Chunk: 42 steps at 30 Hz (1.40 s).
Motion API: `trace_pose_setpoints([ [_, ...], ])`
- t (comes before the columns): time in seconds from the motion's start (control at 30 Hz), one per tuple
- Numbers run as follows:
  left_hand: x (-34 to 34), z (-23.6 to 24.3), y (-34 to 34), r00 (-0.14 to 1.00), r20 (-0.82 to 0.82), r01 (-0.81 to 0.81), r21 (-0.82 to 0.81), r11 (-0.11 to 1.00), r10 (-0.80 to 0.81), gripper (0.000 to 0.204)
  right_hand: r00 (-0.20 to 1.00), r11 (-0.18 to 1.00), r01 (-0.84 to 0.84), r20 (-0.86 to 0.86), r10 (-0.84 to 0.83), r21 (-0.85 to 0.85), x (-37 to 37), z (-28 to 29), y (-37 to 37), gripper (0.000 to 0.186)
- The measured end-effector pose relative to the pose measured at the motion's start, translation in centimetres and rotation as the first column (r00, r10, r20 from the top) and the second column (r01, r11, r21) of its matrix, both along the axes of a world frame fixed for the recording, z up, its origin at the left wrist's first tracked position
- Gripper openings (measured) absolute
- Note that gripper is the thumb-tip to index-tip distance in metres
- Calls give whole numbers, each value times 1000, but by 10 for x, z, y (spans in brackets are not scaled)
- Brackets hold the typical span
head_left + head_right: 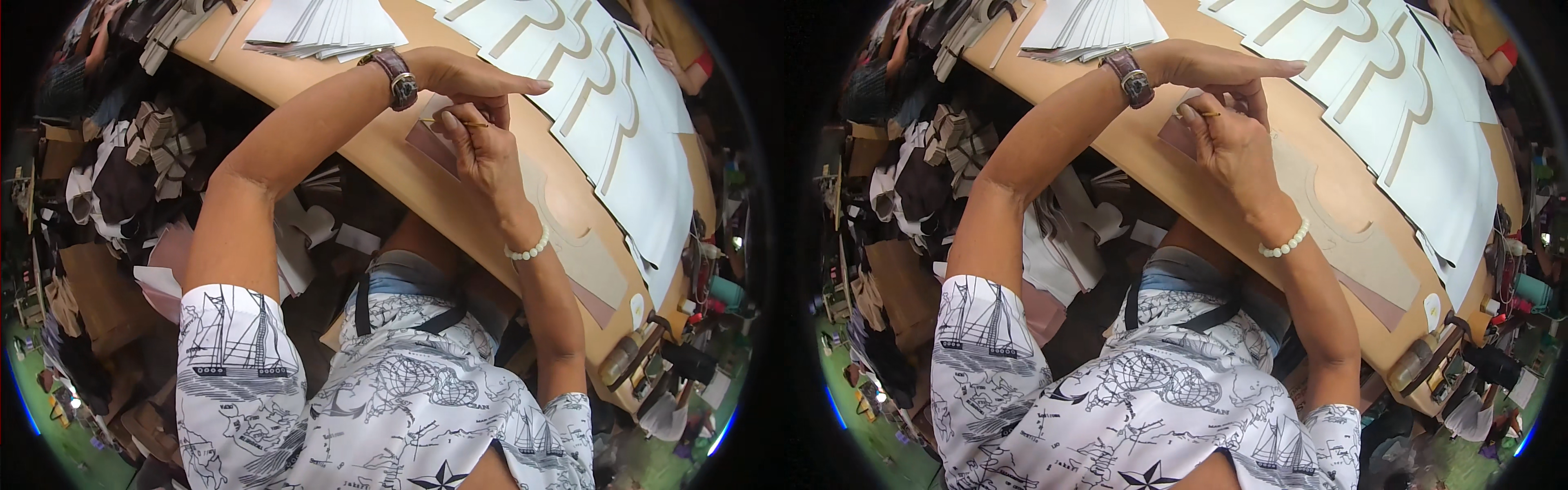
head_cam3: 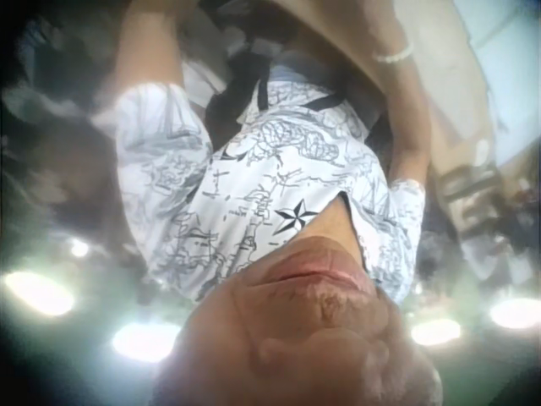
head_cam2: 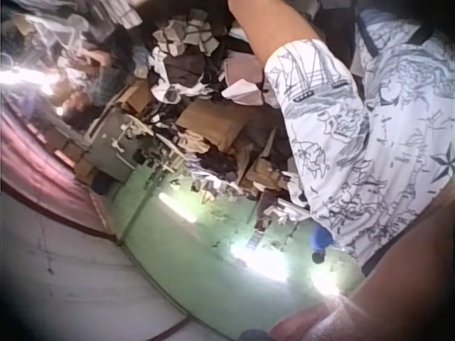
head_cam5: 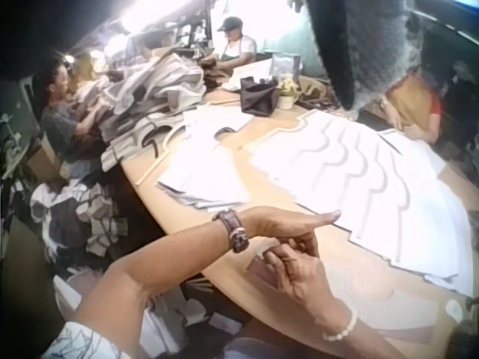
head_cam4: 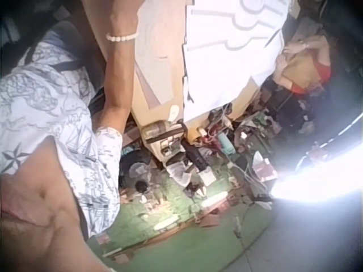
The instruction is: The person applies glue from a bottle onto the edge of a white leather strip, folds the strip onto itself to create a finished edge, hammers the bonded edge with a wooden hammer, and then uses a pencil to mark a piece of brown leather using a cardboard template.
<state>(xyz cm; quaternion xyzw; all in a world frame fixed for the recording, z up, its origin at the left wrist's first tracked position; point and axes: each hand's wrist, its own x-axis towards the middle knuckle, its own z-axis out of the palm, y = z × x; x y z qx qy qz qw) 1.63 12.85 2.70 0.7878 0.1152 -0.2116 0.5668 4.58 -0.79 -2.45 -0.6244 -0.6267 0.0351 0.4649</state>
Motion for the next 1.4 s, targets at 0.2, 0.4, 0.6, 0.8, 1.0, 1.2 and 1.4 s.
trace_pose_setpoints([
  [0.2,2,-3,2,1000,7,-8,6,1000,8,102,999,1000,13,30,-13,1,0,2,1,9],
  [0.4,5,-11,5,999,22,48,-38,998,-48,108,995,999,35,89,-36,8,-1,-1,1,8],
  [0.6,0,-1,1,999,15,36,-13,999,-36,108,995,999,34,94,-36,26,-3,1,2,7],
  [0.8,3,-6,2,1000,29,4,-19,1000,-4,103,962,996,82,259,-84,18,-9,19,-1,8],
  [1.0,9,-12,8,999,23,24,-35,999,-24,101,950,988,153,276,-147,1,-2,16,-12,10],
  [1.2,4,-11,1,983,109,137,84,987,-146,67,970,973,192,175,-168,-131,15,22,-55,14],
  [1.4,-12,-14,-35,899,317,144,441,886,-303,39,977,944,212,31,-211,-252,30,32,-115,15],
])
